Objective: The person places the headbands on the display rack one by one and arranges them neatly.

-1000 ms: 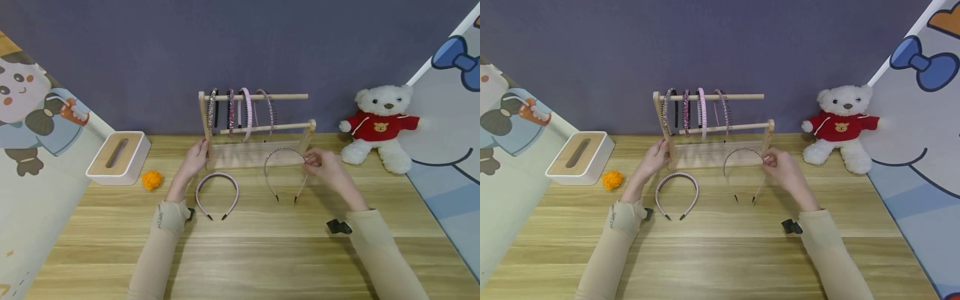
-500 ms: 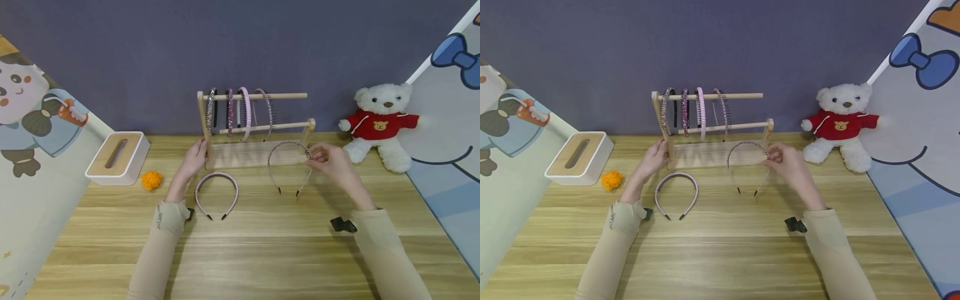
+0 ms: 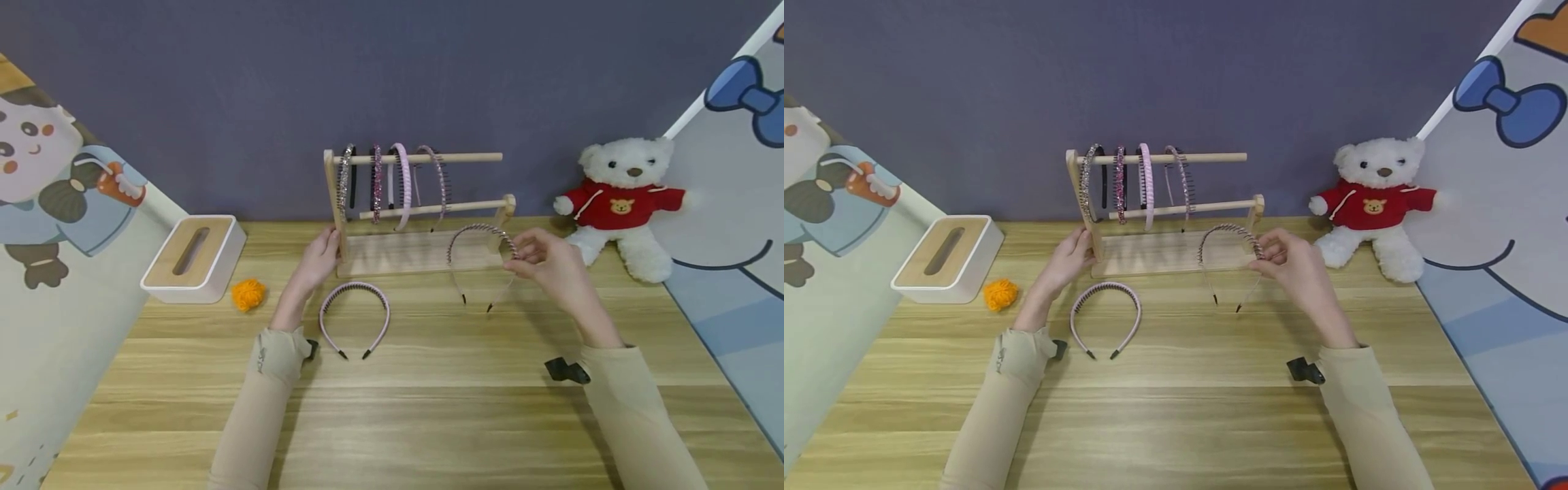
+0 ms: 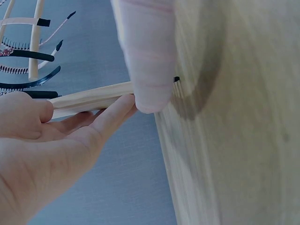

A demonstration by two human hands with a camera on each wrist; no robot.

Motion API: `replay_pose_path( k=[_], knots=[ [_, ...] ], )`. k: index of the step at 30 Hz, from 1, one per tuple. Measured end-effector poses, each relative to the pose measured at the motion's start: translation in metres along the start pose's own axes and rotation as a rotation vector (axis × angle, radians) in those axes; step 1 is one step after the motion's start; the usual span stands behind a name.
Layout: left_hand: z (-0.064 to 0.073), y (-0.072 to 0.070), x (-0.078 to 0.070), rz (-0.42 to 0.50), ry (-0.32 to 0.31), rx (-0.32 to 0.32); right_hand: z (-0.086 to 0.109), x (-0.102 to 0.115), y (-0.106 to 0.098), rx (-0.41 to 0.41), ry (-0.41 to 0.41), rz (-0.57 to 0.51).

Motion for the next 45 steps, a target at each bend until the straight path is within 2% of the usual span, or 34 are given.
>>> replay_pose_path(
  k=[8, 15, 27, 36, 45],
  knots=[
    [0.000, 0.001, 0.000, 0.008, 0.003, 0.001, 0.001, 0.003, -0.003, -0.022, 0.025, -0.022],
    [0.000, 0.001, 0.001, -0.006, 0.003, -0.002, 0.002, 0.004, -0.003, -0.040, 0.011, -0.030],
    [-0.001, 0.001, 0.001, 0.005, 0.000, -0.007, 0.005, 0.008, -0.008, -0.159, 0.001, -0.070],
    [-0.001, 0.002, 0.002, 0.025, 0.006, -0.005, 0.007, 0.012, -0.015, -0.199, 0.045, -0.070],
    [0.000, 0.001, 0.001, 0.022, 0.000, -0.003, 0.007, 0.012, -0.019, -0.251, 0.041, -0.086]
  ],
)
Point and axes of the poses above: each hand's wrist, its own z-axis away from the middle knuckle, its own y-axis out of the palm, x = y × z, the point moved 2 cm from there along -z, towards the middle knuckle, and after that the axes turned 15 degrees about z, right-handed, at the moved point
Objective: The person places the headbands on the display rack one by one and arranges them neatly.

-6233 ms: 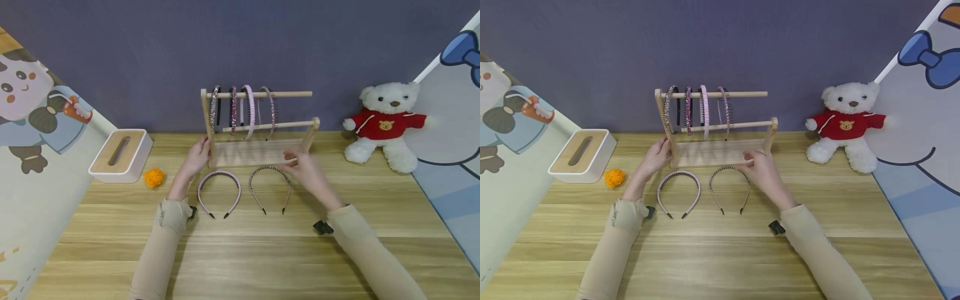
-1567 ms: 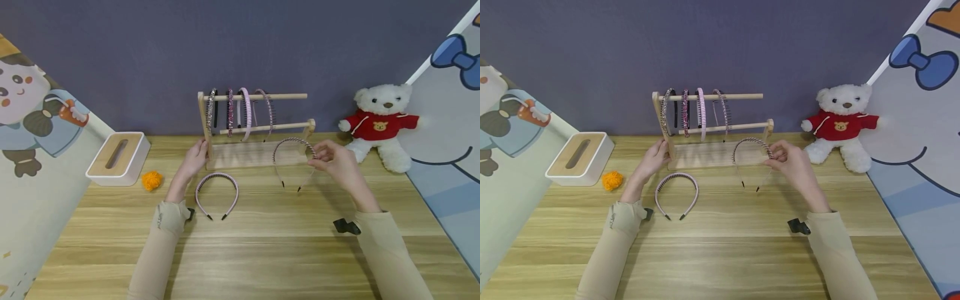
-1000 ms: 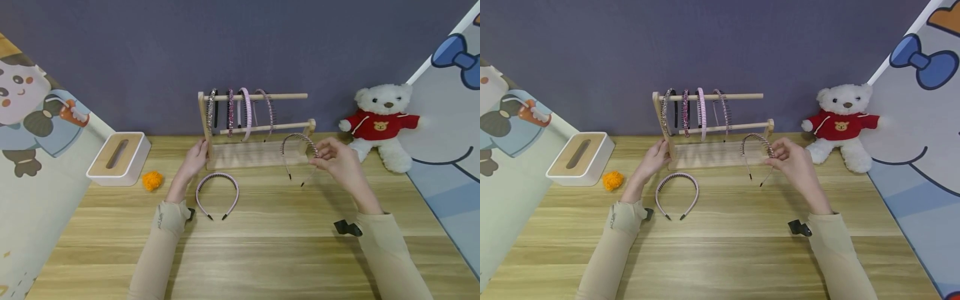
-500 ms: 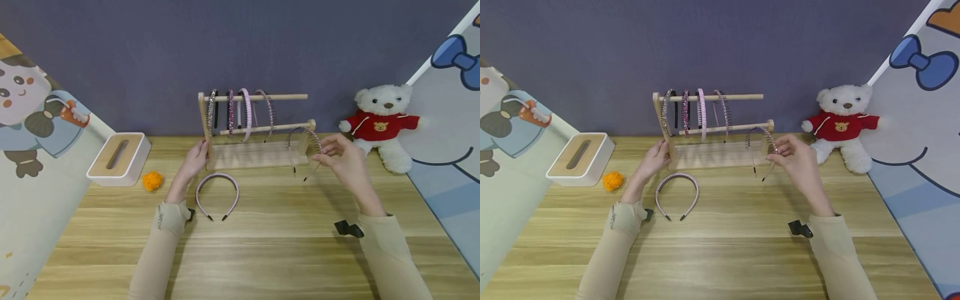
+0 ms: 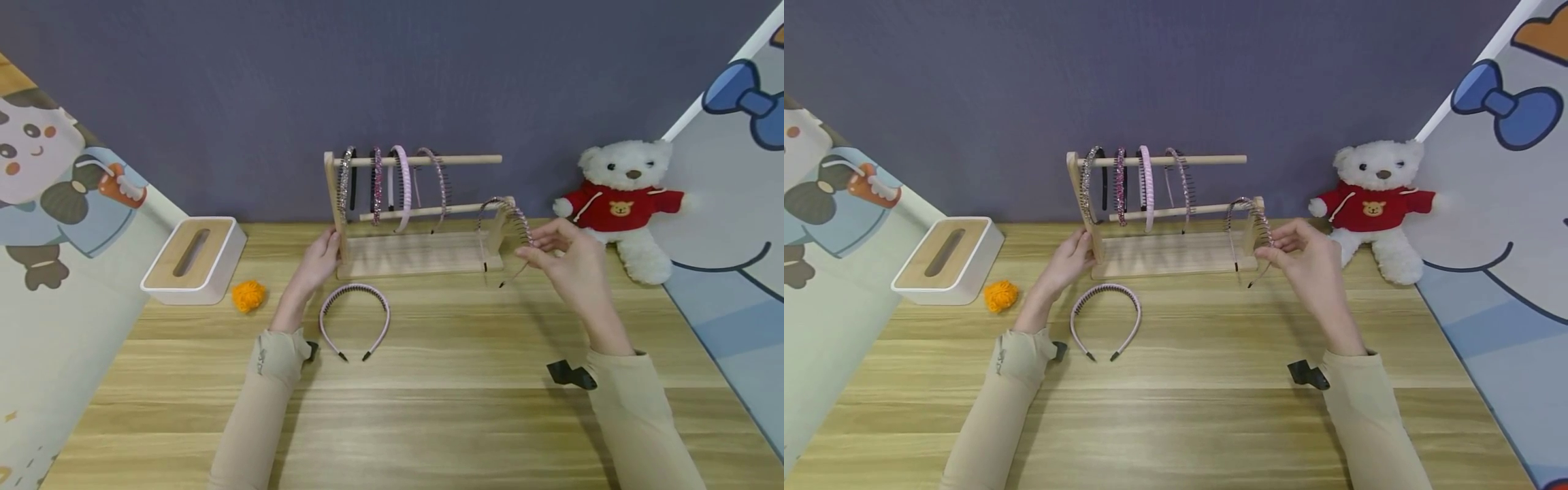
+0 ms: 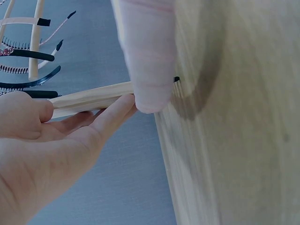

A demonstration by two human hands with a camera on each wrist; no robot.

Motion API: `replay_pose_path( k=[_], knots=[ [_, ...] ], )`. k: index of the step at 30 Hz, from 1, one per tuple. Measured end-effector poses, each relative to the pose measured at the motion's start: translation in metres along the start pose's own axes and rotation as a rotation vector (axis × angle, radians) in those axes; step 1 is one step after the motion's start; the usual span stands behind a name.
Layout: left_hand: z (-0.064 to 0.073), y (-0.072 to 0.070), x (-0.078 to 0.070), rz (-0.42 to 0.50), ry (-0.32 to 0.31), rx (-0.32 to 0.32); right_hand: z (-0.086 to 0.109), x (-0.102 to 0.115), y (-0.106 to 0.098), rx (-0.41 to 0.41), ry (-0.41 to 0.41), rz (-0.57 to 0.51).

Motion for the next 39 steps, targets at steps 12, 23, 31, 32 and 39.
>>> replay_pose_path(
  k=[12, 23, 31, 32, 39],
  knots=[
    [-0.001, -0.002, 0.002, -0.006, 0.004, 0.007, -0.002, 0.003, -0.006, -0.068, -0.007, 0.049],
    [0.001, -0.002, 0.001, 0.031, 0.008, 0.017, -0.008, 0.009, -0.015, -0.100, 0.012, 0.031],
    [-0.001, -0.002, 0.002, 0.019, 0.013, 0.009, -0.017, 0.013, -0.026, -0.166, 0.024, 0.053],
    [-0.001, -0.001, 0.001, 0.018, 0.013, 0.008, -0.018, 0.013, -0.027, -0.174, 0.030, 0.056],
    [-0.001, 0.000, 0.002, 0.012, 0.007, 0.003, -0.026, 0.017, -0.031, -0.215, 0.066, 0.054]
  ],
)
Point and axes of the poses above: each hand's wrist, its own z-axis away from the middle knuckle, its own y-axis out of the palm, x = y × z, the point moved 2 cm from there along -z, towards the middle knuckle, and after that the axes turned 15 degrees about z, right-handed, at the moved point
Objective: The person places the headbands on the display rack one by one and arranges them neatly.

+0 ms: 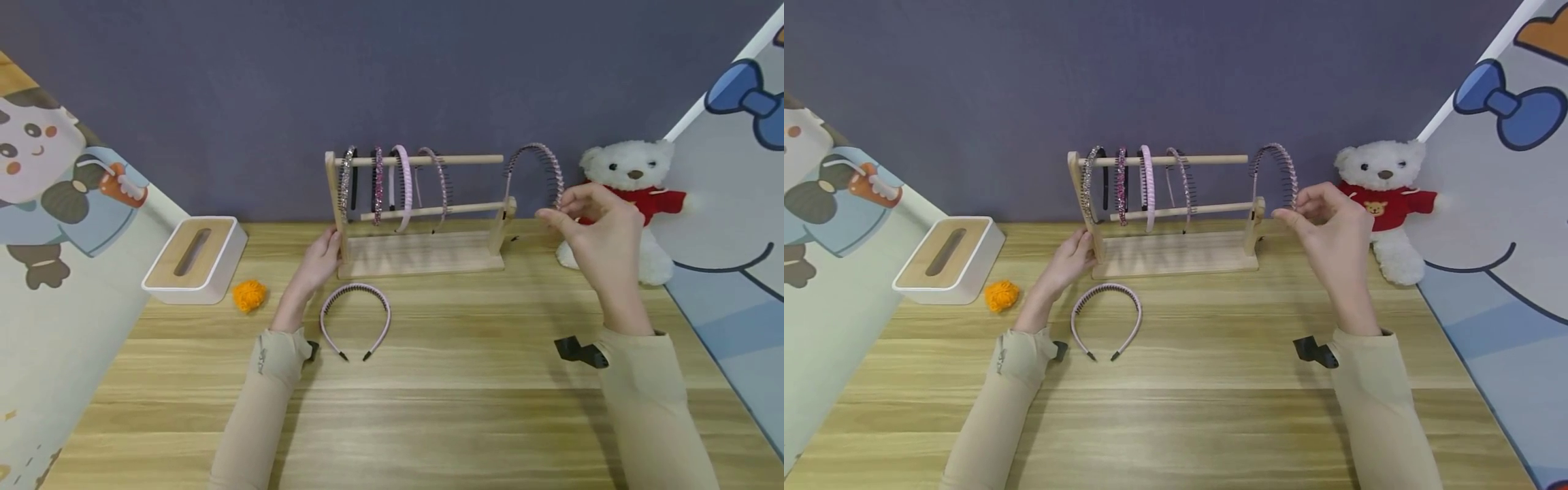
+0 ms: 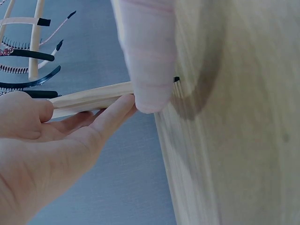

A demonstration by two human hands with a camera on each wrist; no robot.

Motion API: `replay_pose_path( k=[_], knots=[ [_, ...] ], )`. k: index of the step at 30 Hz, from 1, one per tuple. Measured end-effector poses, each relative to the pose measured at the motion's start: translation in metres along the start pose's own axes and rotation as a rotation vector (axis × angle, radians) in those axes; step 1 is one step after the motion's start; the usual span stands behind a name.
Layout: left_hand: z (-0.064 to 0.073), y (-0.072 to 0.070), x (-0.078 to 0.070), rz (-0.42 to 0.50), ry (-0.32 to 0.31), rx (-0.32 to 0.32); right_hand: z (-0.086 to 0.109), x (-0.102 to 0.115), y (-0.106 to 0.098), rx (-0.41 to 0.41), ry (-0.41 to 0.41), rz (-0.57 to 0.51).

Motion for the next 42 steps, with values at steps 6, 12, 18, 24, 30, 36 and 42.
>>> replay_pose_path(
  k=[6, 12, 18, 24, 30, 36, 42],
  knots=[
    [0.001, -0.001, 0.000, -0.002, -0.004, -0.004, -0.008, 0.005, 0.000, -0.015, 0.007, -0.015],
    [0.001, -0.001, 0.000, -0.008, -0.003, -0.004, -0.015, 0.007, 0.002, -0.024, 0.005, -0.016],
    [0.000, 0.000, 0.000, -0.007, -0.004, 0.001, -0.021, 0.010, 0.007, -0.016, -0.010, -0.036],
    [-0.001, -0.001, 0.001, -0.002, -0.007, 0.002, -0.025, 0.016, 0.014, -0.002, -0.038, -0.042],
    [0.000, -0.001, 0.000, -0.016, 0.007, -0.007, -0.028, 0.023, 0.023, 0.012, -0.075, -0.053],
    [0.001, -0.001, -0.002, -0.014, 0.008, -0.006, -0.029, 0.029, 0.034, 0.047, -0.089, -0.038],
    [0.001, -0.001, -0.002, 0.001, -0.004, 0.000, -0.029, 0.035, 0.046, 0.083, -0.111, -0.021]
  ],
)
Point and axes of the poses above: each hand's wrist, its own z-axis away from the middle knuckle, its own y-axis out of the palm, x = y × z, the point moved 2 cm from there along -z, towards the middle knuckle, and after that the axes turned 15 degrees about z, right-handed, at the moved point
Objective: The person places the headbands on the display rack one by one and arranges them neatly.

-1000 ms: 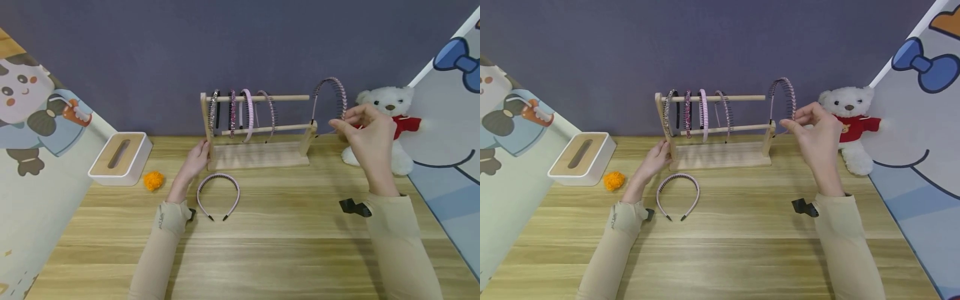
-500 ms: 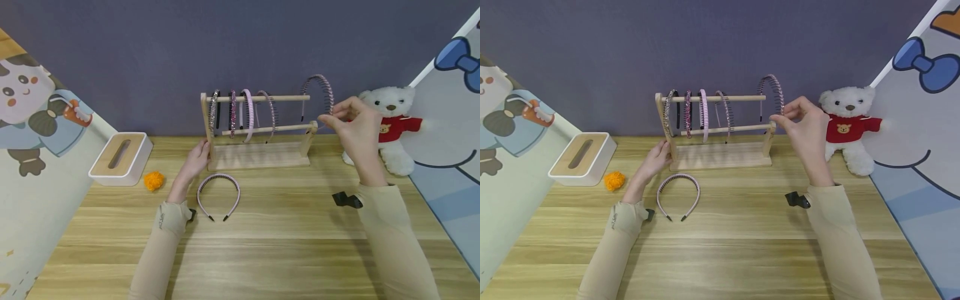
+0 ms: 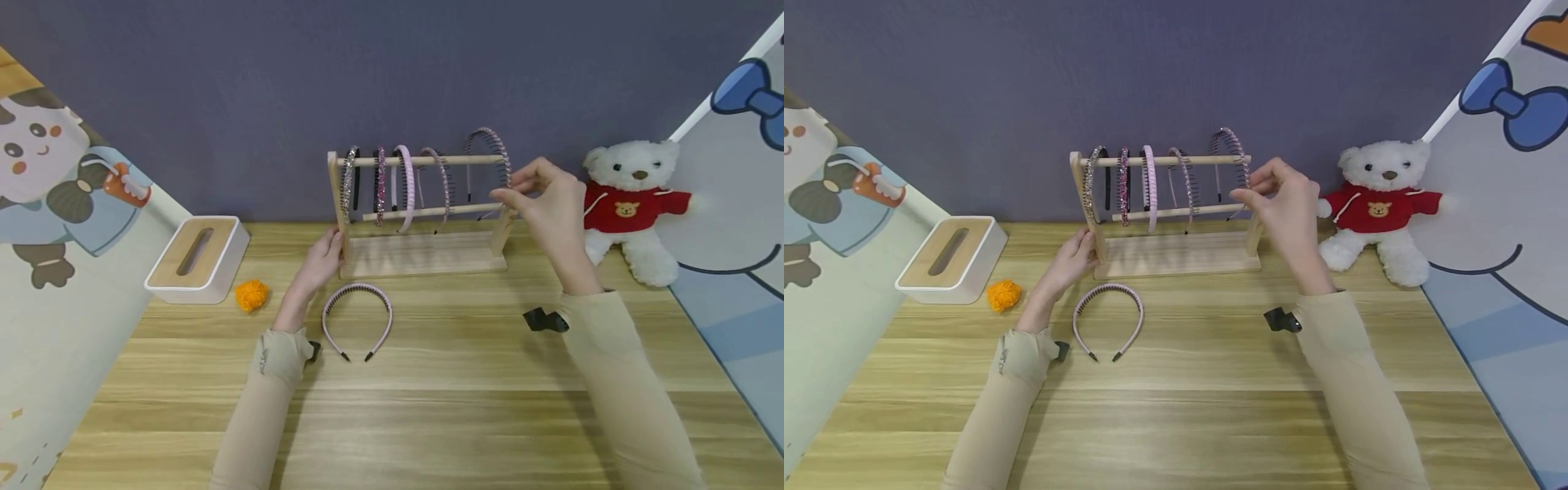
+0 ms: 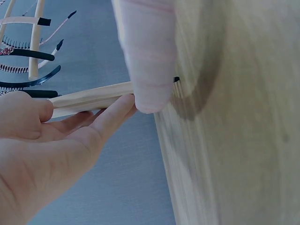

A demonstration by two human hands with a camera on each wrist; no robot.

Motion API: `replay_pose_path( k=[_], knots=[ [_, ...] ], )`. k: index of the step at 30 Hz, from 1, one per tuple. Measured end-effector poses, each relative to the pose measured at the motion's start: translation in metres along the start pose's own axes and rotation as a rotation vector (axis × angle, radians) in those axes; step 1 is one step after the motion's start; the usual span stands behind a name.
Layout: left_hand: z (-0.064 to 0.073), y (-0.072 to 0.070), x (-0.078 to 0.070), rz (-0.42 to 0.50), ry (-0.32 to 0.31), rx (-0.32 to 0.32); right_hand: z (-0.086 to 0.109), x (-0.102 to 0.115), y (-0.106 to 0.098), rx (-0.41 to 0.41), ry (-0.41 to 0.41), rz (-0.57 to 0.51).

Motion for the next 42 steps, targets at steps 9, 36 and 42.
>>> replay_pose_path(
  k=[9, 36, 42],
  knots=[
    [-0.001, 0.000, 0.001, 0.000, 0.007, -0.002, -0.001, 0.002, 0.021, 0.033, -0.001, 0.031],
    [0.000, -0.002, 0.002, -0.017, 0.017, -0.002, 0.011, -0.001, 0.044, 0.049, -0.028, -0.034],
    [0.000, -0.001, 0.001, -0.022, 0.015, -0.004, 0.031, 0.002, 0.037, -0.006, -0.006, -0.144]
  ],
)
Point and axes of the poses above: each hand's wrist, its own z-axis away from the middle knuckle, its own y-axis out of the palm, x = y × z, the point moved 2 cm from there along -z, towards the middle knuckle, and after that the axes turned 15 degrees about z, right-handed, at the moved point
